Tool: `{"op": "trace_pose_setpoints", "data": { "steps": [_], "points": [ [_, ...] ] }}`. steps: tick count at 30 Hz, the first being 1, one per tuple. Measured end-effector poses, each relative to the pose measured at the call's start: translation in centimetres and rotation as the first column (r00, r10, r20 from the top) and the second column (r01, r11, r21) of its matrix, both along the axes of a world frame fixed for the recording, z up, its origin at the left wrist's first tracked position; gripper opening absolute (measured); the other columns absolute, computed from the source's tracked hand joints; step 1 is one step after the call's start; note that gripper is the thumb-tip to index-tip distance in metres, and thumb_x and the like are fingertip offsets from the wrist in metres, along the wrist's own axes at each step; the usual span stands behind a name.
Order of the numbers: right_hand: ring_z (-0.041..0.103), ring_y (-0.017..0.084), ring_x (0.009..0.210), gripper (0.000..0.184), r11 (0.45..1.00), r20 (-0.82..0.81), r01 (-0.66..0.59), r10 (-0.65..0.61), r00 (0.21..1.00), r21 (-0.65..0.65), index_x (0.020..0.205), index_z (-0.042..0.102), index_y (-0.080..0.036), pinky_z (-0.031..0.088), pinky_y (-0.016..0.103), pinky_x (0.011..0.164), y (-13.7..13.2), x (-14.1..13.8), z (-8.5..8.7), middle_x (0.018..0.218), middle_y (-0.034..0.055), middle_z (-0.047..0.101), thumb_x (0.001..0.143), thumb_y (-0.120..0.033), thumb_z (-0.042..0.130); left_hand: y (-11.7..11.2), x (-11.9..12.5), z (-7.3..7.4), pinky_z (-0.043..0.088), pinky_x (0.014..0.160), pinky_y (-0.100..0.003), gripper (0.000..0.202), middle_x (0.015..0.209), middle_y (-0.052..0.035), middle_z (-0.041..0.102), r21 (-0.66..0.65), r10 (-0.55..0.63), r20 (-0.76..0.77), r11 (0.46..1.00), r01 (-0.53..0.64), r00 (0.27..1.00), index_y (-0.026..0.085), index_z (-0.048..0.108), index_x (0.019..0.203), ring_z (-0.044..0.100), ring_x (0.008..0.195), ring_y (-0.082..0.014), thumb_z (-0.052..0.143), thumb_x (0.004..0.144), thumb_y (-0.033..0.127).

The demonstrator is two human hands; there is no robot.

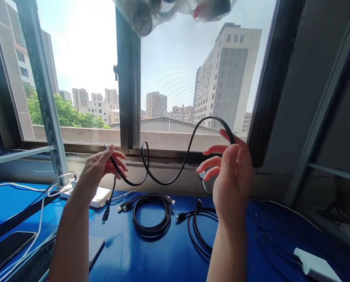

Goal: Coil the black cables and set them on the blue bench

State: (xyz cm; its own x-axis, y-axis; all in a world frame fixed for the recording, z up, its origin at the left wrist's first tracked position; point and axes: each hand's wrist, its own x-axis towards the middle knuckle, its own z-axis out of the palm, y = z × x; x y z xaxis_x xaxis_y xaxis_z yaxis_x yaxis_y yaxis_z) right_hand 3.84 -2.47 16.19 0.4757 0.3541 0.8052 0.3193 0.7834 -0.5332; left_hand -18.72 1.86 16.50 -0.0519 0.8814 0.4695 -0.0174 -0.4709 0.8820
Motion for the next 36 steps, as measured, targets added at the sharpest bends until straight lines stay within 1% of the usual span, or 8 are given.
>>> {"op": "trace_pose_setpoints", "data": {
  "steps": [3, 7, 10, 15, 20, 26, 30, 36],
  "points": [
    [0.051, 0.008, 0.038, 0.047, 0.999, 0.054, -0.024, 0.022, 0.998, 0.038, 0.104, 0.062, -0.023, 0.032, 0.020, 0.032, -0.4, -0.8, 0.1, 0.064, -0.0017, 0.059, 0.084, -0.062, 0.046, -0.6, 0.3, 0.3, 0.042, 0.039, -0.021, 0.037, 0.049, -0.0048, 0.062, -0.098, -0.018, -0.129, 0.995, 0.006, 0.991, 0.016, 0.062, 0.063, 0.056, 0.039, -0.0133, 0.050, 0.082, 0.045],
    [0.041, 0.006, 0.031, 0.041, 0.999, 0.117, -0.020, 0.016, 0.993, 0.034, 0.091, 0.067, -0.020, 0.028, 0.020, 0.031, -0.6, -1.8, 0.1, 0.055, -0.0023, 0.057, 0.087, -0.055, 0.047, -1.3, 0.4, 0.1, 0.044, 0.044, -0.021, 0.039, 0.052, -0.0056, 0.065, -0.223, -0.292, -0.251, 0.945, 0.238, 0.923, 0.015, 0.066, 0.072, 0.061, 0.045, -0.0156, 0.061, 0.072, 0.054],
    [0.039, 0.005, 0.030, 0.040, 0.997, 0.143, -0.060, 0.067, 0.987, -0.052, 0.087, 0.070, -0.019, 0.025, 0.020, 0.030, -0.4, -2.6, 0.1, 0.053, -0.0021, 0.056, 0.086, -0.053, 0.049, -1.4, 0.9, -0.1, 0.044, 0.045, -0.021, 0.040, 0.053, -0.0040, 0.066, -0.191, -0.412, -0.244, 0.908, 0.373, 0.878, 0.016, 0.065, 0.074, 0.062, 0.047, -0.0149, 0.064, 0.067, 0.056],
    [0.041, 0.005, 0.040, 0.044, 0.973, 0.273, -0.067, 0.129, 0.953, -0.223, 0.100, 0.071, -0.019, 0.028, 0.018, 0.034, -0.1, -3.7, 0.3, 0.063, -0.0003, 0.059, 0.078, -0.055, 0.057, -1.3, 2.7, -0.1, 0.041, 0.042, -0.021, 0.038, 0.052, -0.0018, 0.065, -0.060, -0.450, -0.189, 0.892, 0.447, 0.873, 0.018, 0.063, 0.069, 0.059, 0.044, -0.0137, 0.059, 0.073, 0.056],
    [0.041, 0.006, 0.047, 0.048, 0.935, 0.466, 0.059, 0.119, 0.877, -0.349, 0.107, 0.069, -0.021, 0.034, 0.018, 0.040, -0.3, -4.4, 0.2, 0.074, 0.0007, 0.063, 0.066, -0.046, 0.069, -0.8, 4.1, -0.5, 0.037, 0.038, -0.020, 0.044, 0.044, -0.0007, 0.059, 0.001, -0.473, -0.159, 0.878, 0.479, 0.866, 0.017, 0.059, 0.054, 0.053, 0.038, -0.0110, 0.059, 0.073, 0.056],
    [0.056, 0.013, 0.055, 0.040, 0.924, 0.447, 0.027, 0.159, 0.880, -0.382, 0.105, 0.071, -0.020, 0.046, 0.024, 0.051, 0.0, -4.5, -0.2, 0.077, 0.0045, 0.070, 0.075, -0.043, 0.060, -0.3, 4.2, -0.7, 0.038, 0.039, -0.022, 0.051, 0.047, -0.0041, 0.060, -0.008, -0.478, -0.153, 0.876, 0.483, 0.865, 0.017, 0.060, 0.050, 0.057, 0.040, -0.0134, 0.054, 0.077, 0.060],
    [0.066, 0.021, 0.075, 0.041, 0.929, 0.419, 0.094, 0.070, 0.905, -0.359, 0.110, 0.070, -0.022, 0.052, 0.033, 0.064, 0.5, -4.2, -0.6, 0.093, 0.0081, 0.073, 0.075, -0.042, 0.060, -0.7, 3.7, -0.5, 0.042, 0.041, -0.025, 0.044, 0.050, -0.0052, 0.064, -0.062, -0.445, -0.139, 0.895, 0.441, 0.885, 0.019, 0.068, 0.067, 0.058, 0.040, -0.0163, 0.055, 0.076, 0.060],
    [0.067, 0.028, 0.072, 0.039, 0.890, 0.284, 0.353, -0.272, 0.919, -0.290, 0.100, 0.074, -0.022, 0.051, 0.041, 0.065, 0.6, -3.7, -0.6, 0.080, 0.0095, 0.073, 0.072, -0.047, 0.063, -1.7, 2.8, -0.3, 0.046, 0.045, -0.026, 0.033, 0.050, -0.0019, 0.064, 0.006, -0.453, -0.111, 0.890, 0.457, 0.884, 0.020, 0.071, 0.077, 0.060, 0.043, -0.0170, 0.064, 0.070, 0.052]
  ]
}}
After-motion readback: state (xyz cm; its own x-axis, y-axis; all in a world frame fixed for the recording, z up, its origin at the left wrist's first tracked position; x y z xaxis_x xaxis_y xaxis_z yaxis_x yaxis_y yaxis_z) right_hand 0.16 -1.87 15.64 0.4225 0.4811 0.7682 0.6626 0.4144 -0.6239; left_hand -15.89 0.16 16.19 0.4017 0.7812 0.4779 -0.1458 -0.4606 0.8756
